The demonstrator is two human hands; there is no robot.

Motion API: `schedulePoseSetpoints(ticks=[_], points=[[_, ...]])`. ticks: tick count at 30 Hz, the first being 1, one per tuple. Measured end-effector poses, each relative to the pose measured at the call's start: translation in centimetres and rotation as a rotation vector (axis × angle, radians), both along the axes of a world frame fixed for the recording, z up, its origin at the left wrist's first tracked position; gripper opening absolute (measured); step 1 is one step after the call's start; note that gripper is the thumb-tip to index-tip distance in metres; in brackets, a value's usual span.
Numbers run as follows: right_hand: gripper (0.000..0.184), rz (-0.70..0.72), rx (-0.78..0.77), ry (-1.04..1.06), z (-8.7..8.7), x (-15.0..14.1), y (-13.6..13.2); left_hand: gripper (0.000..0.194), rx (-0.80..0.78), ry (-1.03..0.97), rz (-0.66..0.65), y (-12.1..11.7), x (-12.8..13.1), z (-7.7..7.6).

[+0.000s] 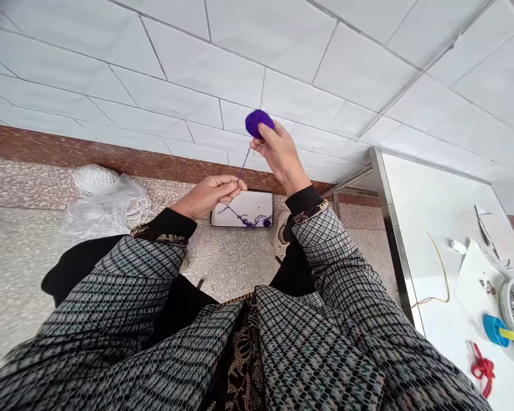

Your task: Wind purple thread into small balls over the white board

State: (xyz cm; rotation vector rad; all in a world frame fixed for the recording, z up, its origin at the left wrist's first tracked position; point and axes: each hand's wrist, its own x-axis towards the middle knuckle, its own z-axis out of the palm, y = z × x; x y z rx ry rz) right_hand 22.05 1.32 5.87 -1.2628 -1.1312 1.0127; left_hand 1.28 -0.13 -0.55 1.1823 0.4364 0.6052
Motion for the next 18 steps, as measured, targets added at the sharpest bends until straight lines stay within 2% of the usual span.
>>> schedulePoseSetpoints(ticks=[2,3,4,5,6,8,9,10,12,14,16,17,18], points=[[0.033,-0.05,-0.049,-0.215,-1.2,0.2,0.4,0.027,0.128,0.104,-0.069,0.5,-0.7,0.5],[0.031,-0.008,-0.113,-0.347,-1.7,0.4,0.3,0.026,0.179,0.15,-0.089,0.9,-1.2,0.8],[0.03,0.102,-0.191,-0.465,-2.2,0.7,-0.1,0.025,0.22,0.192,-0.096,1.2,-1.7,1.1],[0.031,0.276,-0.267,-0.535,-2.5,1.1,-0.6,0.024,0.249,0.227,-0.091,1.7,-2.2,1.3],[0.032,0.498,-0.324,-0.538,-2.6,1.5,-1.2,0.024,0.267,0.253,-0.084,2.0,-2.6,1.5],[0.04,0.908,-0.338,-0.348,-2.7,2.4,-2.4,0.024,0.279,0.277,-0.069,2.6,-3.1,1.6],[0.047,1.011,-0.292,-0.199,-2.6,2.7,-2.8,0.024,0.273,0.273,-0.061,2.8,-3.1,1.5],[0.055,1.028,-0.227,-0.052,-2.6,2.9,-3.1,0.024,0.264,0.262,-0.054,2.8,-2.9,1.4],[0.067,0.867,-0.082,0.161,-2.6,2.8,-3.0,0.028,0.252,0.235,-0.048,2.5,-2.4,1.1],[0.068,0.584,0.04,0.26,-3.0,2.2,-2.4,0.03,0.27,0.242,-0.078,1.9,-1.8,0.8],[0.056,0.319,0.083,0.188,-3.4,1.3,-1.5,0.029,0.31,0.276,-0.149,1.4,-1.5,0.5],[0.047,0.236,0.065,0.069,-3.5,0.9,-1.2,0.027,0.321,0.288,-0.191,1.3,-1.6,0.4],[0.039,0.213,0.018,-0.092,-3.6,0.7,-1.0,0.025,0.323,0.293,-0.224,1.3,-1.7,0.3]])
